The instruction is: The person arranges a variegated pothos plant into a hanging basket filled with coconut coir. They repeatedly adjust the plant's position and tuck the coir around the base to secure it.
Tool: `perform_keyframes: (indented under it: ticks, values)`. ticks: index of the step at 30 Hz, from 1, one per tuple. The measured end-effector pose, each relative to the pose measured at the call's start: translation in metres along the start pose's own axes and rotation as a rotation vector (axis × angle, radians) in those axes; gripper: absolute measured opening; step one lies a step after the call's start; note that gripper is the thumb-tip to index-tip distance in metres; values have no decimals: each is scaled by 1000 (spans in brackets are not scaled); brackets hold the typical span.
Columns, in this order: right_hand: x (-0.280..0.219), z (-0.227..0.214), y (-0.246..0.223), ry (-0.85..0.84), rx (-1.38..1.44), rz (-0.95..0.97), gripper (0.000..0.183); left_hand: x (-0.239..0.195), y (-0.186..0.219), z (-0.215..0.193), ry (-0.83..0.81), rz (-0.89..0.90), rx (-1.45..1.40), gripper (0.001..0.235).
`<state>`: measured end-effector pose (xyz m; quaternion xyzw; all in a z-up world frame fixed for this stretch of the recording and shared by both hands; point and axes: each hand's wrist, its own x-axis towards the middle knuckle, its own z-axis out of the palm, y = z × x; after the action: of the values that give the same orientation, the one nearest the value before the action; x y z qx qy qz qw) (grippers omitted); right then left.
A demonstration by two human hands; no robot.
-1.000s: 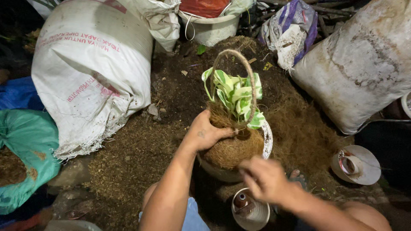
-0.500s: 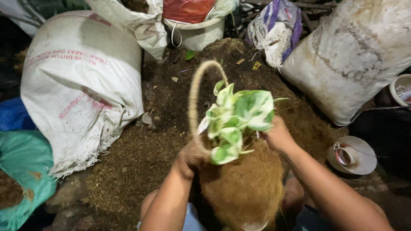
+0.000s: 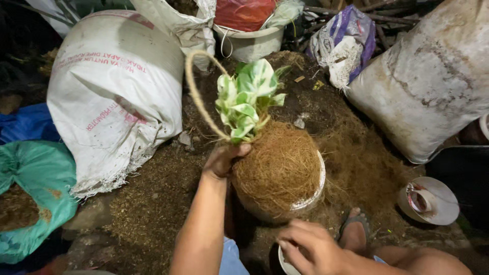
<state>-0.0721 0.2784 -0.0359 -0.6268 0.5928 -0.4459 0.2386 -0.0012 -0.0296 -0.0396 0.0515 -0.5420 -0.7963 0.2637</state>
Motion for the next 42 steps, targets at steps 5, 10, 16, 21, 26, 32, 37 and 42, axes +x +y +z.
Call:
perform_keyframes:
  ticks: [5,10,16,21,26,32,37,42]
  values:
    - [20,-72,-18,292,-476,-419,32,1,-6,12,-163,-105,-123,58]
    - [57,-98,49,466,-16,158,11,-4,-28,25,-437,-154,-480,54]
    - [67,-81,111,511,598,468,17,-23,-38,33,-249,-311,-176,79]
    - [51,-96,113,711,701,557,18,-5,-42,33,-148,-489,352,97]
    - [60,-97,94,786,509,460,17,-24,-44,38,-167,-317,489,96]
    - [55,-85,50,674,399,397,15,-31,-33,48,-133,-525,-41,84]
    - [62,-116,46,485,103,159,14,-25,-20,49,-376,-213,50,75]
    - [67,-118,84,372,388,237,29,-27,-32,53,-445,54,20,85]
